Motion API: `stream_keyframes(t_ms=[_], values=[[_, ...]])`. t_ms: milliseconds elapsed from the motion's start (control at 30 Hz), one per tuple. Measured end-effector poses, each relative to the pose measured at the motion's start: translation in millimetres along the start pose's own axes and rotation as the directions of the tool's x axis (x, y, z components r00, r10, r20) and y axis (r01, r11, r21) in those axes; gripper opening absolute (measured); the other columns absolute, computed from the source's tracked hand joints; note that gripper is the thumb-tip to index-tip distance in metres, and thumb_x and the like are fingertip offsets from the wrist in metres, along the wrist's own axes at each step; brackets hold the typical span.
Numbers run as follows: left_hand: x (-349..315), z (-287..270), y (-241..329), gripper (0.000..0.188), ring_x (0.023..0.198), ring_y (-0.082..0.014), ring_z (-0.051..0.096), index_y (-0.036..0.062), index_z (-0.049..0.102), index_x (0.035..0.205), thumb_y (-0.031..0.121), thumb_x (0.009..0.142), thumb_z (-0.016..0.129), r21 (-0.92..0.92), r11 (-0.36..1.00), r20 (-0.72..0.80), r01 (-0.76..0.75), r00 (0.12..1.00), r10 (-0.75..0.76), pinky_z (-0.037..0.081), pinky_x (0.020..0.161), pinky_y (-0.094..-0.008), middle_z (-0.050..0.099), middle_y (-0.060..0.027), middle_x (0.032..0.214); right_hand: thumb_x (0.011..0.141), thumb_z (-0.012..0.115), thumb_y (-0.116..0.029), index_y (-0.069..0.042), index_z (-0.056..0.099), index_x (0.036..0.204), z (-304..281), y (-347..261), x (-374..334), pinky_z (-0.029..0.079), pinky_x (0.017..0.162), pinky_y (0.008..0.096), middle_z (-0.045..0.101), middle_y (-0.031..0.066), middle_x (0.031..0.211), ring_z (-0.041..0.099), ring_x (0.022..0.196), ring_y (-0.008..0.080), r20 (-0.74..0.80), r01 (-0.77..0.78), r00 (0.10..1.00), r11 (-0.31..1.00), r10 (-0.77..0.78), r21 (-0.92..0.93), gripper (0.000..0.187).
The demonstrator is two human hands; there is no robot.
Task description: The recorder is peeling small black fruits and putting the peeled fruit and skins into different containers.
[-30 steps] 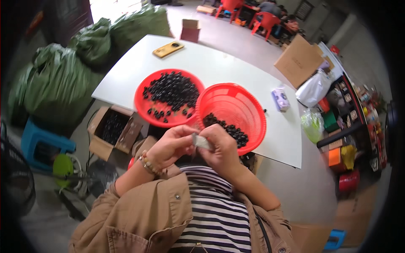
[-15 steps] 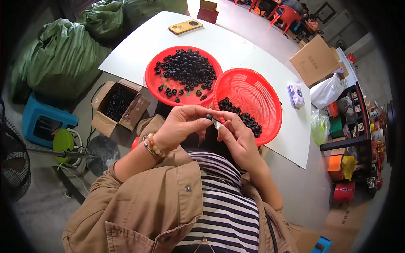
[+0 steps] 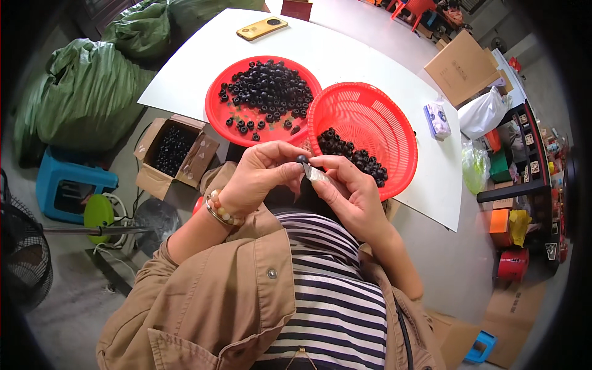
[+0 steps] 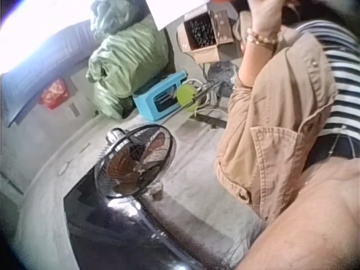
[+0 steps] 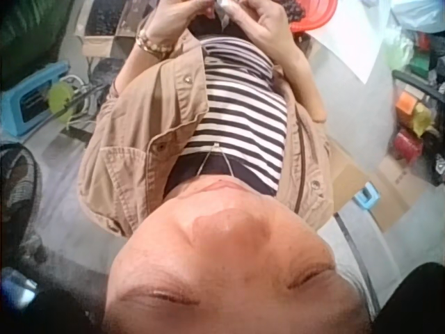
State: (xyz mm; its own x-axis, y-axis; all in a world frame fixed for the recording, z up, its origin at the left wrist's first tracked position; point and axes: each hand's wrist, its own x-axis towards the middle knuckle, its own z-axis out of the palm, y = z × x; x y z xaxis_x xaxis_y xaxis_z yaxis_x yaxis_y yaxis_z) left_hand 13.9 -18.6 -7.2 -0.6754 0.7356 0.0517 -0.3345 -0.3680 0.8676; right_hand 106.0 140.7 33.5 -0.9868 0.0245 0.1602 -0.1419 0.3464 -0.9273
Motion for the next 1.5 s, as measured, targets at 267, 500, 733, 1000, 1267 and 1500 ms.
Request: stream_keyframes(t_ms=[267, 500, 733, 1000, 1267, 1500], values=[[0.9, -2.3, -3.2, 0.022, 0.069, -0.0108, 0.059, -0.0024, 0.057, 0.102, 0.005, 0.081, 0.058, -0.013, 1.000, -0.019, -0.001, 1.000, 0.001, 0.050, 0.062, -0.0222, 0.062, -0.0067, 0.083, 0.082, 0.057, -0.013, -0.003, 0.053, 0.104, 2.2, 2.5, -0.2, 0.038, 0.053, 0.0225, 0.055, 0.0060, 0.066, 0.048, 0.057, 0.0073, -0.025, 0.032, 0.999, 0.999, -0.031, 0.042, 0.024], [0.8, -1.4, -2.3, 0.023, 0.069, -0.0104, 0.059, -0.0024, 0.058, 0.103, 0.004, 0.081, 0.058, 0.050, 0.999, -0.031, -0.010, 0.999, 0.012, 0.050, 0.063, -0.0218, 0.062, -0.0066, 0.084, 0.083, 0.056, -0.010, -0.001, 0.053, 0.105, -0.7, -3.0, 0.0, 0.043, 0.065, 0.0229, 0.060, 0.0082, 0.081, 0.055, 0.072, 0.0082, 0.034, -0.046, 0.999, 0.995, 0.043, 0.091, 0.024], [0.1, 0.3, -0.5, 0.022, 0.069, -0.0101, 0.059, -0.0020, 0.058, 0.102, 0.003, 0.081, 0.058, 0.052, 0.999, -0.031, -0.009, 0.999, 0.011, 0.049, 0.062, -0.0211, 0.061, -0.0062, 0.083, 0.084, 0.055, -0.008, 0.001, 0.052, 0.106, -0.7, -1.9, -0.6, 0.044, 0.075, 0.0234, 0.060, 0.0091, 0.092, 0.055, 0.085, 0.0090, 0.046, -0.051, 0.998, 0.987, 0.044, 0.152, 0.025], [1.8, 1.8, -3.9, 0.018, 0.067, -0.0094, 0.058, -0.0034, 0.059, 0.098, 0.000, 0.080, 0.057, 0.248, 0.958, -0.029, -0.142, 0.988, 0.154, 0.048, 0.060, -0.0204, 0.060, -0.0055, 0.081, 0.085, 0.054, -0.008, 0.002, 0.053, 0.103, 5.4, 2.4, -2.4, 0.043, 0.071, 0.0204, 0.059, 0.0048, 0.088, 0.053, 0.081, 0.0058, 0.028, -0.146, 0.989, 0.945, 0.144, 0.291, 0.021], [1.6, 3.3, -5.7, 0.018, 0.066, -0.0097, 0.058, -0.0038, 0.059, 0.098, 0.001, 0.081, 0.058, 0.145, 0.984, -0.070, -0.100, 0.991, 0.111, 0.049, 0.059, -0.0209, 0.060, -0.0061, 0.081, 0.085, 0.053, -0.007, 0.002, 0.053, 0.103, 8.6, -2.1, -1.0, 0.042, 0.073, 0.0200, 0.058, 0.0031, 0.087, 0.052, 0.081, 0.0060, -0.001, -0.125, 0.991, 0.936, 0.133, 0.328, 0.020], [0.6, 3.6, -5.8, 0.020, 0.067, -0.0113, 0.059, -0.0031, 0.058, 0.100, 0.003, 0.081, 0.058, -0.009, 0.999, -0.054, -0.042, 0.998, 0.042, 0.050, 0.060, -0.0224, 0.061, -0.0069, 0.083, 0.086, 0.052, -0.008, 0.002, 0.051, 0.107, 0.9, -1.5, -1.4, 0.040, 0.074, 0.0192, 0.057, 0.0027, 0.090, 0.051, 0.083, 0.0048, 0.081, -0.175, 0.984, 0.903, 0.156, 0.391, 0.023]])
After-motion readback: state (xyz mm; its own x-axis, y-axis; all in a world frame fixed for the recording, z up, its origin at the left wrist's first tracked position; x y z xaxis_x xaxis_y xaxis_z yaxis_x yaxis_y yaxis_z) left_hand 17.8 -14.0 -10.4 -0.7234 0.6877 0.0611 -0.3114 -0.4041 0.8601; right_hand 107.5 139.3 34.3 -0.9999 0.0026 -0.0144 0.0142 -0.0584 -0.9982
